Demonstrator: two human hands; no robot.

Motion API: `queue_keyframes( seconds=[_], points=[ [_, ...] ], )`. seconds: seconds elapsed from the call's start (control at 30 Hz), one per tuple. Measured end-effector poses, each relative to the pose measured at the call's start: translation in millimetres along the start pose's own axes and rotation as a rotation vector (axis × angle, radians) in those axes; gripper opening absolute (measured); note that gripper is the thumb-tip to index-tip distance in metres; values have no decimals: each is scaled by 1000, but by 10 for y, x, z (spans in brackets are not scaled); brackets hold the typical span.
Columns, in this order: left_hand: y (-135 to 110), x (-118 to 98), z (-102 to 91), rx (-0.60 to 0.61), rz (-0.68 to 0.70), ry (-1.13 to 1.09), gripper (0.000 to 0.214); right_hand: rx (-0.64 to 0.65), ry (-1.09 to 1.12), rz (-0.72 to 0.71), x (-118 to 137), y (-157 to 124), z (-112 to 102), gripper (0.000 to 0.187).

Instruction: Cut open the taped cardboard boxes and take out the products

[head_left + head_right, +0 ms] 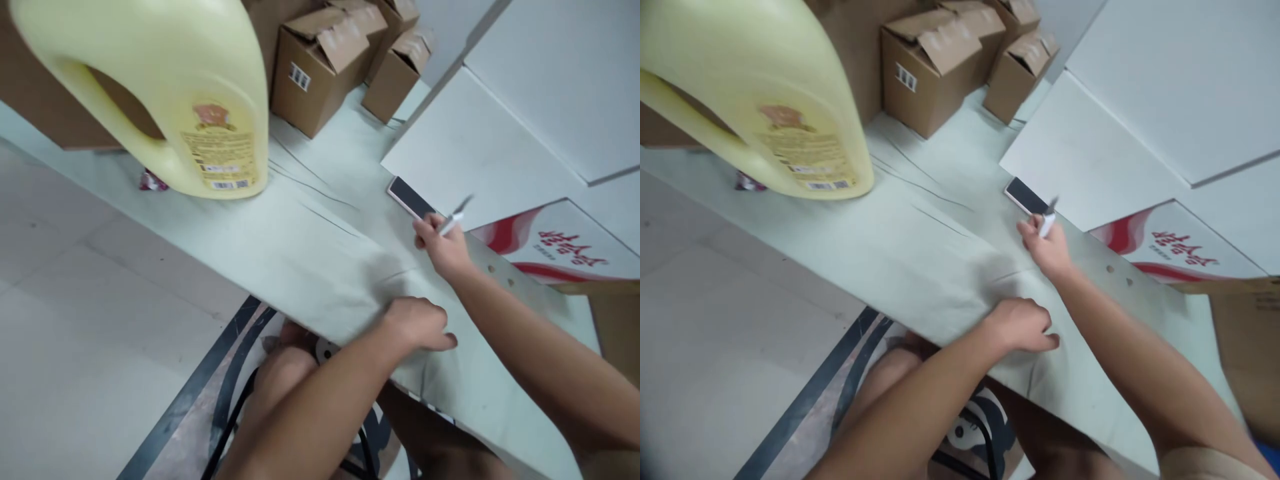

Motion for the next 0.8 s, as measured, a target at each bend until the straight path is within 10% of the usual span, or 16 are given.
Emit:
queue_keyframes(
  seconds=[0.2,0.37,0.57,0.8],
  points=[
    [-29,139,-125,0,7,-39,46,-108,-125,-544,1612,794,761,24],
    [-96,219,-281,28,-31,-89,48,-131,-313,-400,2282,1173,1072,48],
    [-185,255,-312,-50,-41,-81,45,-171,-386,-414,2320,1278,1165,55],
    [-376,260,-432,-763,-80,62,27,-208,-375,-502,1368,767,478,57]
  ],
)
Point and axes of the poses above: each hand's wrist, its own y-axis towards the middle knuckle, its own z-axis out of the palm, x = y × z, the point moved 2 cm from there along y, towards the middle knuckle, and after that the axes turned 13 degrees about z, right-handed, at the moved point
